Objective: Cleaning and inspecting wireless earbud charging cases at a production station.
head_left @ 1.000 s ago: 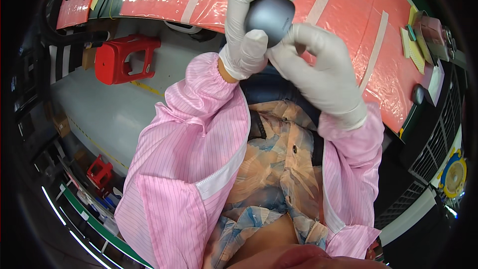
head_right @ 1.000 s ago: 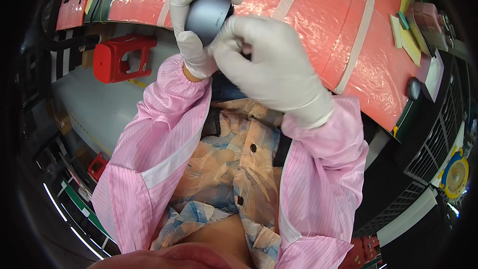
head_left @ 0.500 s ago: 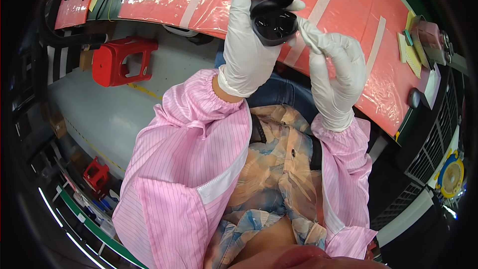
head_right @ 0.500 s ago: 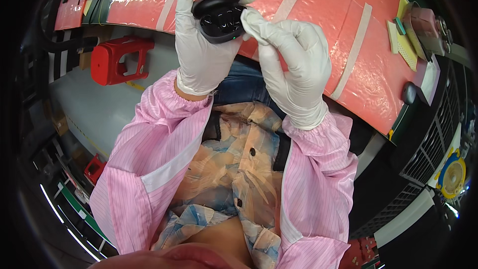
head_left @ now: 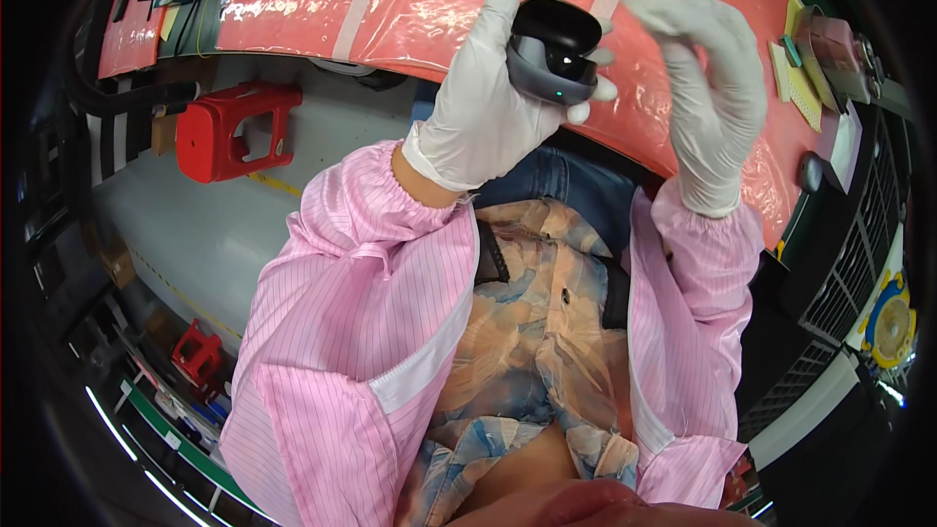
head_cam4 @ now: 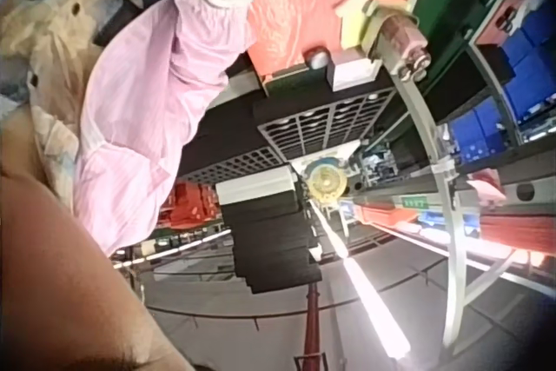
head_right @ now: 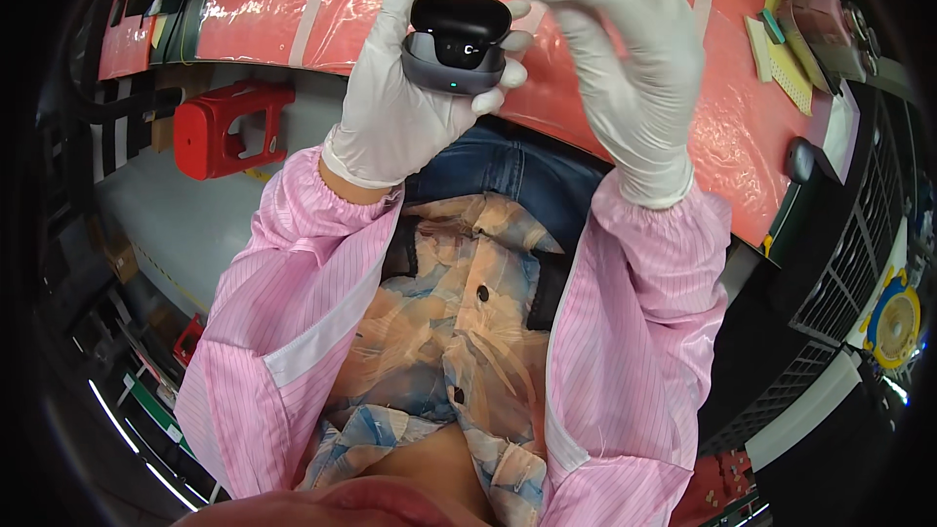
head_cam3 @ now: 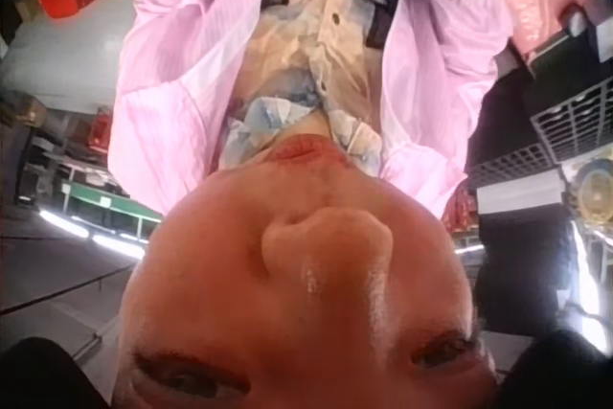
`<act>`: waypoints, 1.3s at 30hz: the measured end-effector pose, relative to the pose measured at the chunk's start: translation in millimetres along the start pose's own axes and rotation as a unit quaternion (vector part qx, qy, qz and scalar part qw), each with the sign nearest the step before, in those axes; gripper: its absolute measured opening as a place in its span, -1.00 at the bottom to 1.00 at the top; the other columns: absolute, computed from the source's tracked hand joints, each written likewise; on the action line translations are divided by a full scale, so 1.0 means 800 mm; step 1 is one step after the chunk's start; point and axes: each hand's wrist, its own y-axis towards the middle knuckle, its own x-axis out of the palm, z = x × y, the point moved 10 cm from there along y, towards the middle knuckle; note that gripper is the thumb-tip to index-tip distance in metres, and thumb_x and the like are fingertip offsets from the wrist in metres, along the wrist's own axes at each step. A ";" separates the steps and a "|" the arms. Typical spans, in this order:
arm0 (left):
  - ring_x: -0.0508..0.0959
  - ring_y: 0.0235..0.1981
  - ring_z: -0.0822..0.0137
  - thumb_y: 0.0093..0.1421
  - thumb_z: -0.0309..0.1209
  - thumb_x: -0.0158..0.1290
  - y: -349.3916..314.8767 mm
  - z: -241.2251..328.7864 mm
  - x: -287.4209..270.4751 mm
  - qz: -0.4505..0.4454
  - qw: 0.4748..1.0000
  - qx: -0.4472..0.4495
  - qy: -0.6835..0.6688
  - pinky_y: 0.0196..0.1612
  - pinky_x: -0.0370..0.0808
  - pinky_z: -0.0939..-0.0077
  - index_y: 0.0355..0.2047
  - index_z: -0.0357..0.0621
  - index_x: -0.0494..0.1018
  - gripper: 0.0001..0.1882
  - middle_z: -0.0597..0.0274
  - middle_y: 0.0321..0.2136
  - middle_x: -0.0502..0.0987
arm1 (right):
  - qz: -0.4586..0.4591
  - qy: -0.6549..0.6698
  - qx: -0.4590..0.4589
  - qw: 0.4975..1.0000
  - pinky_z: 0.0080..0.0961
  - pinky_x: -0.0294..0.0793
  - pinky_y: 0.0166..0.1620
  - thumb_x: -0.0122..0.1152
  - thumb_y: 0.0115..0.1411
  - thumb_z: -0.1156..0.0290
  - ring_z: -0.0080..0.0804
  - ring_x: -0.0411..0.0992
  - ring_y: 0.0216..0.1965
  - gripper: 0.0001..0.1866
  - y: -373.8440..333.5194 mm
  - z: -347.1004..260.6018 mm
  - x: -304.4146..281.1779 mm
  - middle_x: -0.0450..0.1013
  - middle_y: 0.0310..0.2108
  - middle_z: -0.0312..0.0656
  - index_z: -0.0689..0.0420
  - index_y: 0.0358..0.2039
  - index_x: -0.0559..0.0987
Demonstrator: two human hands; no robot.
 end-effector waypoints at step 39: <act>0.60 -0.45 0.25 0.13 0.39 -0.34 -0.016 0.015 0.044 -0.201 0.960 0.085 0.177 -0.61 0.43 0.62 0.04 -0.51 0.30 0.02 -0.04 -0.27 0.54 | 0.043 -0.221 0.044 0.973 -0.46 0.43 -0.21 0.26 0.08 0.61 -0.34 0.45 -0.33 -0.87 -0.058 0.071 -0.028 0.49 -0.40 -0.19 0.19 -0.32 0.60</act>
